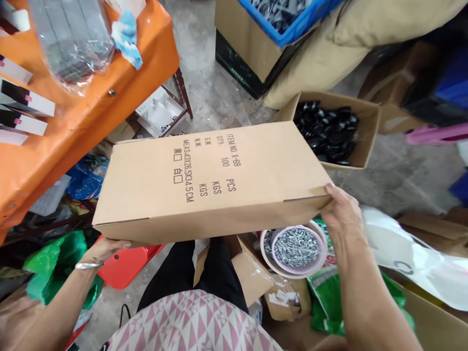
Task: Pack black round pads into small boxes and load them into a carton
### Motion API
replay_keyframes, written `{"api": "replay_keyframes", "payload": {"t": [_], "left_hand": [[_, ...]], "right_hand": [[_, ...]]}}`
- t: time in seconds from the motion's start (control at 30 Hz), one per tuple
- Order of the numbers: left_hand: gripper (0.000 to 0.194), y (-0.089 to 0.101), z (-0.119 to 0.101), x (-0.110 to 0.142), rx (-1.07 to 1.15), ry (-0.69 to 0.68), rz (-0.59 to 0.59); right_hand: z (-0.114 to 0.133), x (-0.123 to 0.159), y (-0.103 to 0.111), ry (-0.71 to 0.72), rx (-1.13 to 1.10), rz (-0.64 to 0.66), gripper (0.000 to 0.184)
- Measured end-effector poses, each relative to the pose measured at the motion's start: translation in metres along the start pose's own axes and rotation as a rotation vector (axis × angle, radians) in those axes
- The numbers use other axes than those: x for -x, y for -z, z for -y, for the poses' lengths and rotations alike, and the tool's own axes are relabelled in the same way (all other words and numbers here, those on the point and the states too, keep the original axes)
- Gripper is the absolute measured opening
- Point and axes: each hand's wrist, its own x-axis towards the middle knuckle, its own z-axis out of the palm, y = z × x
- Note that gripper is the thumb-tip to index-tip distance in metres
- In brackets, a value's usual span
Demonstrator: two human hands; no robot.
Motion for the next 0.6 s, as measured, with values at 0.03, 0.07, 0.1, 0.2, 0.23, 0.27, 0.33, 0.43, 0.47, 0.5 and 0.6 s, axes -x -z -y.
{"api": "replay_keyframes", "payload": {"t": [0.03, 0.07, 0.1, 0.2, 0.23, 0.27, 0.33, 0.43, 0.47, 0.5, 0.6], "left_hand": [[0.052, -0.003, 0.003, -0.003, 0.048, -0.008, 0.013], [0.050, -0.005, 0.005, -0.006, 0.118, -0.019, 0.021], [0.049, -0.006, 0.007, -0.009, 0.201, -0.034, 0.027], [0.047, -0.005, 0.004, -0.017, 0.427, -0.091, 0.054], [0.046, -0.004, 0.000, -0.021, 0.468, -0.116, 0.072], [0.045, -0.003, -0.006, -0.025, 0.493, -0.145, 0.082], [0.043, -0.002, -0.019, -0.034, 0.497, -0.194, 0.094], [0.040, -0.007, -0.030, -0.053, 0.509, -0.224, 0.051], [0.040, -0.009, -0.029, -0.059, 0.532, -0.219, 0.034], [0.041, -0.012, -0.027, -0.065, 0.563, -0.214, 0.019], [0.046, -0.018, -0.014, -0.078, 0.634, -0.189, 0.017]], "right_hand": [[0.015, 0.006, 0.001, 0.003, -0.021, 0.005, 0.018], [0.029, 0.012, 0.002, 0.025, -0.031, 0.006, 0.019], [0.042, 0.019, 0.003, 0.064, -0.027, 0.004, 0.018], [0.072, 0.040, 0.004, 0.144, 0.007, 0.051, 0.020], [0.079, 0.046, 0.004, 0.159, 0.022, 0.069, 0.021], [0.084, 0.051, 0.004, 0.170, 0.037, 0.081, 0.022], [0.090, 0.060, 0.004, 0.180, 0.072, 0.091, 0.024], [0.094, 0.066, 0.006, 0.115, 0.177, 0.139, 0.026], [0.096, 0.067, 0.007, 0.060, 0.231, 0.170, 0.028], [0.098, 0.067, 0.008, -0.003, 0.292, 0.198, 0.030], [0.105, 0.066, 0.012, -0.099, 0.511, 0.238, 0.034]]}}
